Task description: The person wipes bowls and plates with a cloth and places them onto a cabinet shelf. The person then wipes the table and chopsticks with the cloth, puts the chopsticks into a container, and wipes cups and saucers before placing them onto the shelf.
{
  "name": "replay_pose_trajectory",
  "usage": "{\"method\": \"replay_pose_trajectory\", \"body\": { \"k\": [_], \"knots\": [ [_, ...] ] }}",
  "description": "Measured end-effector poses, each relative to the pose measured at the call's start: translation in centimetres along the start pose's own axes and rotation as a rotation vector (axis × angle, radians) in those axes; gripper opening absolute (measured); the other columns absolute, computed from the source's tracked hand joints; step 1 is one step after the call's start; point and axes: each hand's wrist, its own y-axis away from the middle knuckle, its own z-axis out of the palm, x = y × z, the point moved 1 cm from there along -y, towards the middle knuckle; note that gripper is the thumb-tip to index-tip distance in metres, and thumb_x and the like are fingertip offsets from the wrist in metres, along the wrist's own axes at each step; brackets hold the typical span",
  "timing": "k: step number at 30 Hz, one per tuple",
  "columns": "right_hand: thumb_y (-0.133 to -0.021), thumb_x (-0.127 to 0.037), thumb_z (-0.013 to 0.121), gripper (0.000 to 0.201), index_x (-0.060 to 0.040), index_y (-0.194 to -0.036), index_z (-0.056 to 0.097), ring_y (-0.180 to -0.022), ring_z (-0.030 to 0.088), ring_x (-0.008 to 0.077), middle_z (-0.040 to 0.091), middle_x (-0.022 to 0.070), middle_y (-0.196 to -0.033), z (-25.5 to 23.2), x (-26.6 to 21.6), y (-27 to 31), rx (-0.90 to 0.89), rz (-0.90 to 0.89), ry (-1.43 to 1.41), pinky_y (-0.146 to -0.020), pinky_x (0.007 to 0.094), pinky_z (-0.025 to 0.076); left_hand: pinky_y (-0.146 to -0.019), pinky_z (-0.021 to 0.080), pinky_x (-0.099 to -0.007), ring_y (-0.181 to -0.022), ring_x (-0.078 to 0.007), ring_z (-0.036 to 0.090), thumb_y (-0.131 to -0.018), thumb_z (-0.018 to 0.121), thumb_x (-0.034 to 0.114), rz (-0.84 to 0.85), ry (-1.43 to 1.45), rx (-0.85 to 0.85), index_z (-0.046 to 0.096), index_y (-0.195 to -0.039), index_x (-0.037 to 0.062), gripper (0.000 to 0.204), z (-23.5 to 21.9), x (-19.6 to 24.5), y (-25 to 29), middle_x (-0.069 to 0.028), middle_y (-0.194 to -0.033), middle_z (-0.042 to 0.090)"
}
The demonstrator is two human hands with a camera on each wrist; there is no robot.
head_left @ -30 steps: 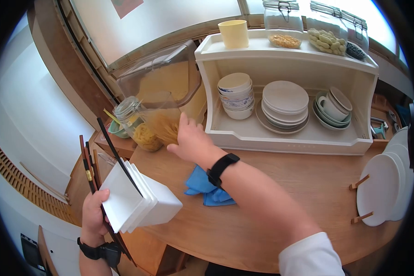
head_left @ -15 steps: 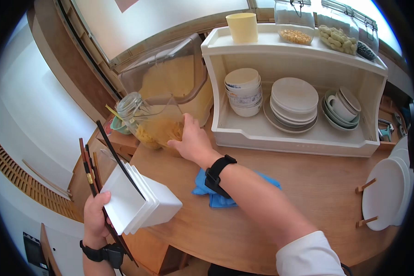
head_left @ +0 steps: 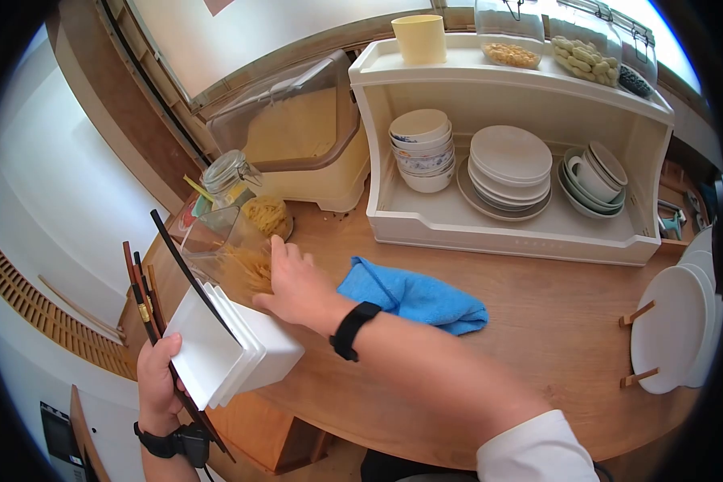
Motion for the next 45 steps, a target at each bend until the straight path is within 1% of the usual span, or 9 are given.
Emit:
{"method": "replay_pose_trajectory", "body": {
  "k": [5,14,19,25,29,35,38,41,45],
  "knots": [
    [-0.079,-0.034,0.074,0.057,0.0007,-0.12,0.054,-0.111,0.053,0.0395,0.051,0.0246,-0.123,-6.8,0.9,5.3,-0.264,-0.107,0.756,-0.089,0.0492,0.049,-0.035,0.037,-0.022,-0.038,-0.0073,0.045,-0.092,0.056,0.027,-0.003,0.02,-0.022,0.058,-0.096,-0.0024,0.029,0.4,-0.1,0.0,-0.0031,-0.06,0.057],
    [-0.081,-0.024,0.071,0.046,-0.0035,-0.118,0.054,-0.098,0.061,0.0388,0.053,0.0213,-0.115,-11.6,5.1,9.3,-0.513,-0.116,0.768,-0.072,0.0461,0.056,-0.034,0.036,-0.0225,-0.037,-0.0076,0.044,-0.09,0.058,0.027,-0.046,-0.014,-0.103,0.055,-0.095,-0.0014,0.029,-0.2,-0.8,-0.1,-0.0029,-0.06,0.055],
    [-0.084,-0.011,0.061,0.024,-0.0049,-0.107,0.056,-0.095,0.062,0.0329,0.055,0.0173,-0.105,-9.3,2.8,2.2,-0.068,-0.362,0.679,-0.068,0.0437,0.056,-0.036,0.036,-0.022,-0.039,-0.0075,0.045,-0.088,0.06,0.028,-0.047,-0.022,-0.043,0.055,-0.096,-0.0016,0.031,-0.1,-0.9,0.2,-0.0038,-0.062,0.056],
    [-0.091,-0.026,0.056,0.031,-0.0095,-0.117,0.062,-0.112,0.056,0.0325,0.058,0.014,-0.121,-1.5,8.0,-6.7,0.063,-0.224,1.03,-0.087,0.0551,0.049,-0.038,0.035,-0.022,-0.042,-0.008,0.046,-0.086,0.06,0.025,-0.075,-0.054,-0.028,0.055,-0.097,-0.0024,0.03,-0.8,-1.4,0.7,-0.0048,-0.065,0.057],
    [-0.082,-0.015,0.065,0.032,-0.0083,-0.113,0.064,-0.114,0.054,0.0313,0.057,0.015,-0.121,0.0,10.1,-7.5,0.148,-0.128,1.029,-0.088,0.0473,0.049,-0.039,0.035,-0.0219,-0.043,-0.0081,0.047,-0.085,0.062,0.024,-0.073,-0.06,-0.02,0.055,-0.1,-0.0042,0.033,-1.3,-1.8,1.3,-0.005,-0.066,0.058],
    [-0.081,-0.015,0.066,0.028,-0.0065,-0.108,0.069,-0.111,0.058,0.0369,0.062,0.0174,-0.117,-3.1,8.2,-8.9,-0.143,0.106,0.741,-0.089,0.0475,0.052,-0.041,0.036,-0.0217,-0.046,-0.0079,0.049,-0.085,0.063,0.027,-0.109,-0.065,-0.051,0.055,-0.102,-0.005,0.038,-1.1,-2.6,0.9,-0.0052,-0.069,0.059],
    [-0.079,-0.008,0.066,0.036,-0.0038,-0.115,0.067,-0.109,0.06,0.0389,0.063,0.0199,-0.116,-6.3,4.2,-9.3,-0.658,0.186,0.627,-0.09,0.0429,0.053,-0.042,0.037,-0.0214,-0.048,-0.0078,0.05,-0.084,0.064,0.029,-0.112,-0.05,-0.079,0.055,-0.103,-0.0053,0.039,-1.0,-2.7,0.7,-0.0054,-0.07,0.059],
    [-0.081,-0.01,0.064,0.035,-0.0037,-0.115,0.066,-0.109,0.06,0.0393,0.062,0.0195,-0.117,-5.6,6.4,-9.3,-0.283,0.118,0.738,-0.089,0.0451,0.053,-0.042,0.037,-0.0212,-0.047,-0.0077,0.05,-0.084,0.064,0.03,-0.113,-0.052,-0.085,0.055,-0.104,-0.0051,0.041,-0.7,-2.5,0.8,-0.0053,-0.07,0.059],
    [-0.09,-0.018,0.058,0.032,-0.0074,-0.118,0.068,-0.117,0.057,0.04,0.06,0.0162,-0.128,-3.4,8.7,-8.0,-0.241,0.151,0.877,-0.092,0.0484,0.051,-0.043,0.037,-0.021,-0.047,-0.0076,0.049,-0.084,0.064,0.03,-0.116,-0.083,-0.08,0.055,-0.104,-0.0047,0.041,-0.7,-2.4,0.9,-0.0052,-0.07,0.059]
  ]
}}
